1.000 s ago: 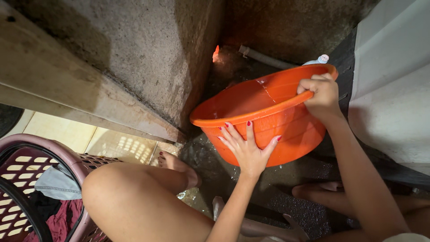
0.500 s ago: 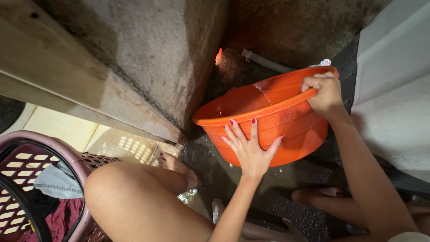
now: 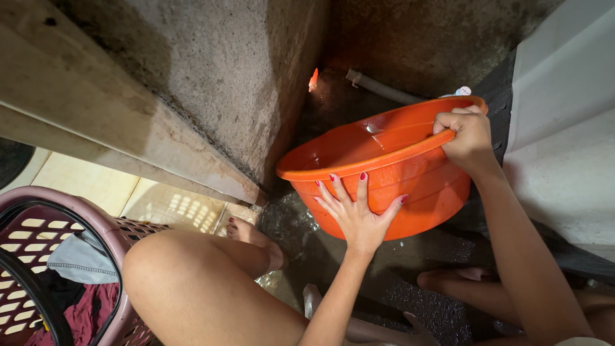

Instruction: The person empties a bucket of water and then sorts clothing by moving individual items from a laundry basket into the bucket one at a time.

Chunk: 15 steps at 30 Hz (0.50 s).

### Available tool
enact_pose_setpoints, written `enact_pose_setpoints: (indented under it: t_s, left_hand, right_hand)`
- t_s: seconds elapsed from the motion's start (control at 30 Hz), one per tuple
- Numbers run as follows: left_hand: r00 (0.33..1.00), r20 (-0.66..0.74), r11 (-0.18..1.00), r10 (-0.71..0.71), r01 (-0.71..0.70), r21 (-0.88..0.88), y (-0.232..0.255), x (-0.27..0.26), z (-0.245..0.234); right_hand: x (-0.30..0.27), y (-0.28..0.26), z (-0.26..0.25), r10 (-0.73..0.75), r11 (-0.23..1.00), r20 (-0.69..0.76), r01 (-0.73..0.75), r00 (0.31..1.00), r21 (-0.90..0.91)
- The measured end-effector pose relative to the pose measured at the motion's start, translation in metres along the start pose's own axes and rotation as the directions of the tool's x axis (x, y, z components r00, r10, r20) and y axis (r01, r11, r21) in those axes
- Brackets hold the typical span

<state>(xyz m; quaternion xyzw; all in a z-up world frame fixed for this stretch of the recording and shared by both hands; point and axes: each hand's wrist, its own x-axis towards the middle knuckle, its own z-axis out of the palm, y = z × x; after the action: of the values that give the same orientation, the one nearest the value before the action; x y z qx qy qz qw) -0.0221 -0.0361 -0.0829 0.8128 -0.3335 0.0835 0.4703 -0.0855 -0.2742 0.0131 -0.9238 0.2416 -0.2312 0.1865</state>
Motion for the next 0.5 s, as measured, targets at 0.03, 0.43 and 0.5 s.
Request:
enact_pose_setpoints:
  t_s: [0.03,0.43,0.5]
  left_hand:
    - [1.000,-0.002,1.000,0.003,-0.003,0.002,-0.0004,0.0002,-0.0003]
    - [1.000,-0.011,1.000,0.018,-0.018,0.014,-0.0005,0.0008,-0.0006]
    - [1.000,-0.014,1.000,0.017,-0.017,0.015,-0.0004,0.0004,0.0002]
  right_hand:
    - [0.0001,-0.0006,0.0003,0.008,1.000,0.000,-0.008,1.000,0.000]
    - [0.0009,-0.0045,-0.0017,-0.015,1.000,-0.012,0.015,1.000,0.009]
    - [0.0010,-0.0049,-0.0023,-0.020,1.000,-0.013,0.020,1.000,0.013]
